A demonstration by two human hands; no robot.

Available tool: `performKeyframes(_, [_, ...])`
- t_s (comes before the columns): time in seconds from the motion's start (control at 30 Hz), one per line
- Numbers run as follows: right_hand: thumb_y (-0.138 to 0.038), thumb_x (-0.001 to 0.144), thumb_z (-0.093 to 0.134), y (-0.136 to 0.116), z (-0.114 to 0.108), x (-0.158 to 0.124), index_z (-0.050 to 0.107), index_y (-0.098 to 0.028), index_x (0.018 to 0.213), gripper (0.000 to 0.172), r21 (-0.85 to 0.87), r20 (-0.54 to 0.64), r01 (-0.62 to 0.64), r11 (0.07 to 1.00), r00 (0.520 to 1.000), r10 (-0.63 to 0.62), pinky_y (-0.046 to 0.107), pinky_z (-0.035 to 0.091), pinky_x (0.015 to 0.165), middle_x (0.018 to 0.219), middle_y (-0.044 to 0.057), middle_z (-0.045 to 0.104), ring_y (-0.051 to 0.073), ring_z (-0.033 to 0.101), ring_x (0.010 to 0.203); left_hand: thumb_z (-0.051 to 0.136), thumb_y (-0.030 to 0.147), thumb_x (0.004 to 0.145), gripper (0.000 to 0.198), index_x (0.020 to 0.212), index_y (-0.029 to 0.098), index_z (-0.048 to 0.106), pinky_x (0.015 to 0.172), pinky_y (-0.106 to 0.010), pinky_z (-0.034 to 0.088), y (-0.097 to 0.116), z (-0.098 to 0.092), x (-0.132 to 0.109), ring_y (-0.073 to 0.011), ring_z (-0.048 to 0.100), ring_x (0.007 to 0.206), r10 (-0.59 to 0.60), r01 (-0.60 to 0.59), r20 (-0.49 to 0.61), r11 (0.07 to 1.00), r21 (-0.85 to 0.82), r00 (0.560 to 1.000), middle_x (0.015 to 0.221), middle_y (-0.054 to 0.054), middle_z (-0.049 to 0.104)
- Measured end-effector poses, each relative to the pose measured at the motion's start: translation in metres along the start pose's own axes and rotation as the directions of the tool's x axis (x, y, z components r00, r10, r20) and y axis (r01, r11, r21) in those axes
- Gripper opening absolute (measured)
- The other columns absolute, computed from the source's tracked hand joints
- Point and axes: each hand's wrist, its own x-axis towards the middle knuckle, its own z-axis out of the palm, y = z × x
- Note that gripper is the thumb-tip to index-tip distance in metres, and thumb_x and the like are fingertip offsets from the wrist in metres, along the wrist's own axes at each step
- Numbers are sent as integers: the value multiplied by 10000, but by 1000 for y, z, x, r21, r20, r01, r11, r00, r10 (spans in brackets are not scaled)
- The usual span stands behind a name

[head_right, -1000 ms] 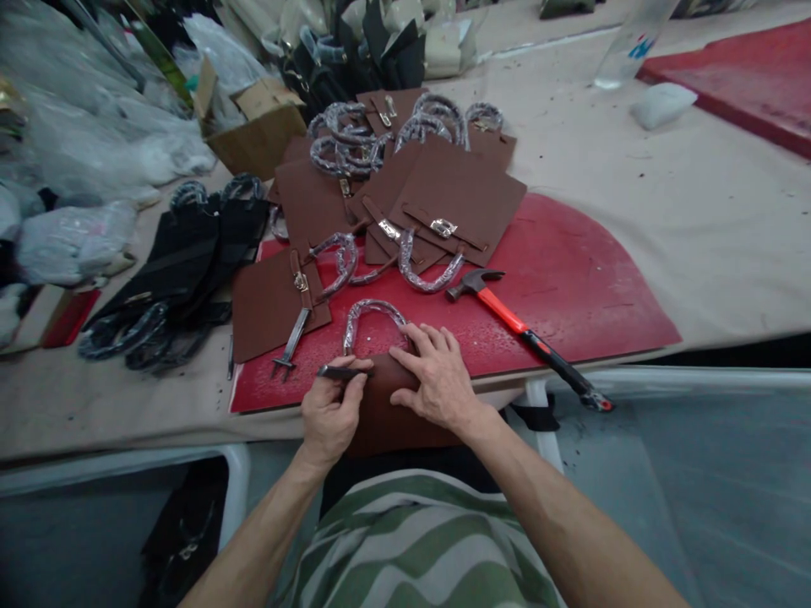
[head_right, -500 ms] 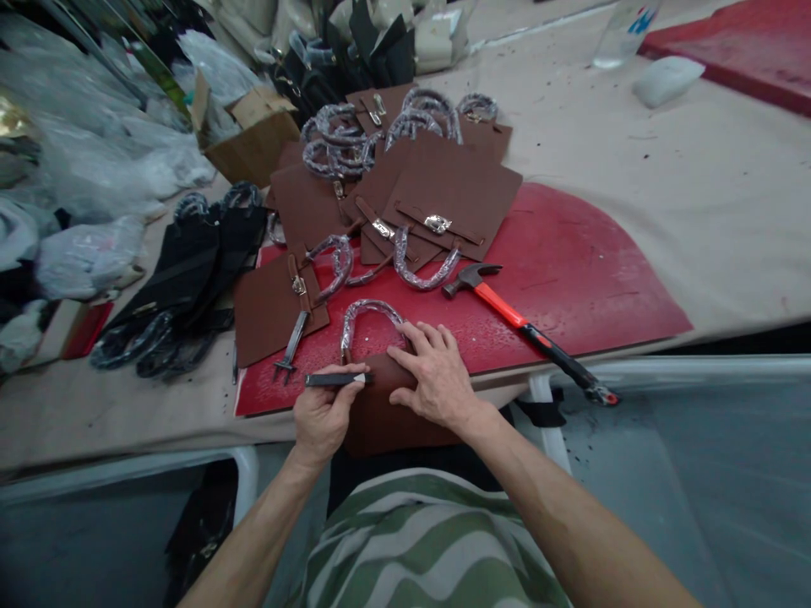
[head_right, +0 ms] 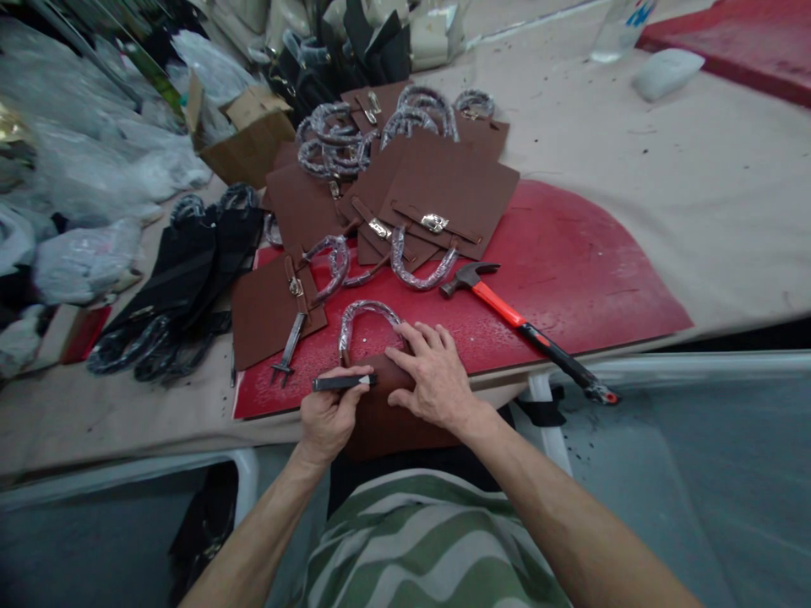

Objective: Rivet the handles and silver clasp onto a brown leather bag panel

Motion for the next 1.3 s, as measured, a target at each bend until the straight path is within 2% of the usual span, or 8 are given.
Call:
performKeyframes(0.47, [-487,627,933,3,-1,0,613,-240,1338,818,68,-6,39,997,999,-39,607,264,1148,1531,107,378,380,354,1357,561,230,995,99,1037,170,629,828,-243,571,2,8,6,-154,704,897,103,-104,16,992,64,995,967,-44,719])
performKeyframes(0.6, [-363,800,814,20,-14,-5,585,-176,1334,610,159,-170,43,986,985,-15,481,371,1111,1471,131,430,304,421,1316,576,204,977,104,1071,180,613,828,-223,555,-1,10,6,-146,703,900,102,-104,39,994,39,994,975,-32,717])
performKeyframes(0.7, [-287,883,687,42,-34,-12,607,-123,1264,423,-44,-284,-182,982,945,163,457,421,1034,1375,155,493,315,469,1223,590,176,957,122,1077,191,604,838,-204,543,-2,11,6,-135,702,899,90,-90,38,996,11,995,969,-15,715])
performKeyframes(0.8, [-330,923,624,59,-56,-18,640,-124,1176,326,-354,-180,-389,850,921,347,445,457,861,1238,169,543,345,502,1070,580,159,948,125,1063,202,602,845,-208,536,-1,12,7,-137,699,907,77,-77,41,997,-6,996,964,-11,711])
performKeyframes(0.9, [-304,974,523,68,-71,-17,635,-149,1120,241,-490,-46,-419,764,888,458,394,424,762,1093,161,556,342,507,998,569,155,943,116,1044,204,598,816,-215,536,1,13,8,-139,696,872,59,-58,48,998,-19,997,950,-14,706])
performKeyframes(1.0, [-219,942,534,74,-80,-11,568,-121,1132,217,-230,-25,-589,775,800,600,386,397,803,1129,187,524,334,499,1039,565,151,932,109,1025,201,594,781,-222,542,2,14,9,-142,696,827,46,-44,42,998,-33,998,924,-19,708])
performKeyframes(1.1, [-141,869,532,78,-88,-6,533,-127,916,49,117,108,-702,702,712,694,348,406,759,940,145,542,266,528,900,558,156,923,115,1025,196,591,776,-239,557,2,17,9,-159,703,827,41,-40,26,998,-50,999,913,-34,712])
performKeyframes(1.3, [-343,773,518,51,-103,-22,412,-204,756,176,514,410,-702,493,706,578,245,401,491,682,6,431,120,391,516,561,162,904,141,1037,200,591,762,-273,581,0,20,7,-187,709,807,28,-28,0,999,-45,1000,897,-38,712])
